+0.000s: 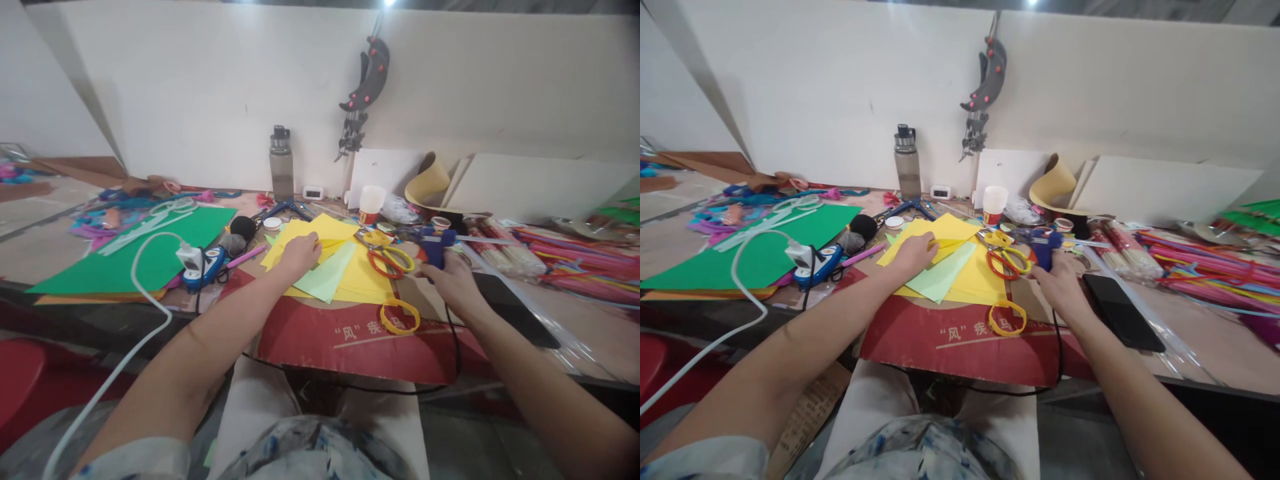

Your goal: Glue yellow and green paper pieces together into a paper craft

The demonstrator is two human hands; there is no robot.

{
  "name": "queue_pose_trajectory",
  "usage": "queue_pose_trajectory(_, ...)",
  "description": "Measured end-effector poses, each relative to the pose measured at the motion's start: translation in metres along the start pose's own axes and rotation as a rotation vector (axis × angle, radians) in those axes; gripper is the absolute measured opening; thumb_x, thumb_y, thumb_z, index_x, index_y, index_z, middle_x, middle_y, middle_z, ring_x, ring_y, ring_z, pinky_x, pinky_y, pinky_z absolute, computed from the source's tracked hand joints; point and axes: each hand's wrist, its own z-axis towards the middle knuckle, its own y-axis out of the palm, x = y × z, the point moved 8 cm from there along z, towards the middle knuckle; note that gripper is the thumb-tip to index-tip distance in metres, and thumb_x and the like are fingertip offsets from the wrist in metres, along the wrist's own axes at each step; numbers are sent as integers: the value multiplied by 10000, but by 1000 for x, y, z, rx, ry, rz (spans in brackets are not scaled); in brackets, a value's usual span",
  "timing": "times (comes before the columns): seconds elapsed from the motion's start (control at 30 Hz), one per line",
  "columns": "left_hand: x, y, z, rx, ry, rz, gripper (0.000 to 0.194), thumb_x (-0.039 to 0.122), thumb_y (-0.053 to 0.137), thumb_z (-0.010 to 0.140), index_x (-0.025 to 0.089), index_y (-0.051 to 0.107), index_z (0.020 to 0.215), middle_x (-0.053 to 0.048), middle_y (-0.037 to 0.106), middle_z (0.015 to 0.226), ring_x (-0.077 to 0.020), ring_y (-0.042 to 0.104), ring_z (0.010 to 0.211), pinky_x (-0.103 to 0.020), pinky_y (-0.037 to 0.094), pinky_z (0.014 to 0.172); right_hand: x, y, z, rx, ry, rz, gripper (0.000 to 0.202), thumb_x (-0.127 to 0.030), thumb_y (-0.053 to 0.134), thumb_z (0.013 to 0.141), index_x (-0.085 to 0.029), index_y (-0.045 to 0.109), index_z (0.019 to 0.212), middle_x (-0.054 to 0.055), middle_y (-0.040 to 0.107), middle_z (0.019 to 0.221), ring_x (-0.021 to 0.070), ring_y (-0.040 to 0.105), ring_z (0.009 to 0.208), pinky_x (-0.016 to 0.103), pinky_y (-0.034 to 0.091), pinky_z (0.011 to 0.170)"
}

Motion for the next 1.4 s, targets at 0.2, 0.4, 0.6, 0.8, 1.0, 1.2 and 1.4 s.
queue_pose_trajectory(0.2,-3,0,1,26,-2,-20,232,321,424,980,180,600,1034,-116,731,979,-260,689,949,-321,465,759,-70,60,-16,-271,-297,-44,243,-319,569,833,-192,629,1032,75,706,914,228,625,810,348,495,748)
queue_pose_trajectory(0.4,-2,0,1,14,2,-41,219,319,443,980,179,599,1044,-116,724,1009,-256,679,969,-322,466,774,-85,101,-9,-386,-561,-204,259,-236,493,889,-175,616,1109,132,703,1079,265,638,967,366,483,831)
queue_pose_trajectory(0.6,-2,3,0,-17,22,-131,198,301,472,972,179,623,1012,-97,731,1009,-244,677,979,-315,463,812,-84,120,-6,-419,-743,-507,328,-161,478,913,-145,570,1228,139,676,1116,277,579,1008,380,441,872)
queue_pose_trajectory(0.8,-3,2,-3,-20,8,-116,228,317,441,981,190,625,1026,-91,737,964,-263,694,912,-329,468,751,-85,136,-8,-461,-831,-532,322,-122,465,925,-145,572,1228,117,672,1104,261,550,982,374,414,887)
queue_pose_trajectory(1.0,-4,-1,-1,-43,-34,-129,240,314,423,984,186,618,1043,-106,732,982,-262,691,953,-331,473,791,-82,136,-8,-512,-822,-483,272,-201,491,948,-154,577,1202,125,669,1097,254,551,979,355,407,856)
queue_pose_trajectory(1.2,-5,1,0,-49,-21,-158,239,326,427,986,184,617,1019,-108,730,955,-258,689,938,-330,473,781,-78,128,-7,-414,-828,-650,276,-171,449,961,-162,570,1209,104,669,1046,267,529,965,370,359,859)
queue_pose_trajectory(1.4,-4,3,1,-50,-10,-156,252,331,419,991,178,617,1017,-109,726,954,-261,687,934,-336,476,779,-82,131,-11,-451,-858,-604,255,-157,458,942,-166,581,1165,109,671,1037,259,530,948,357,362,853)
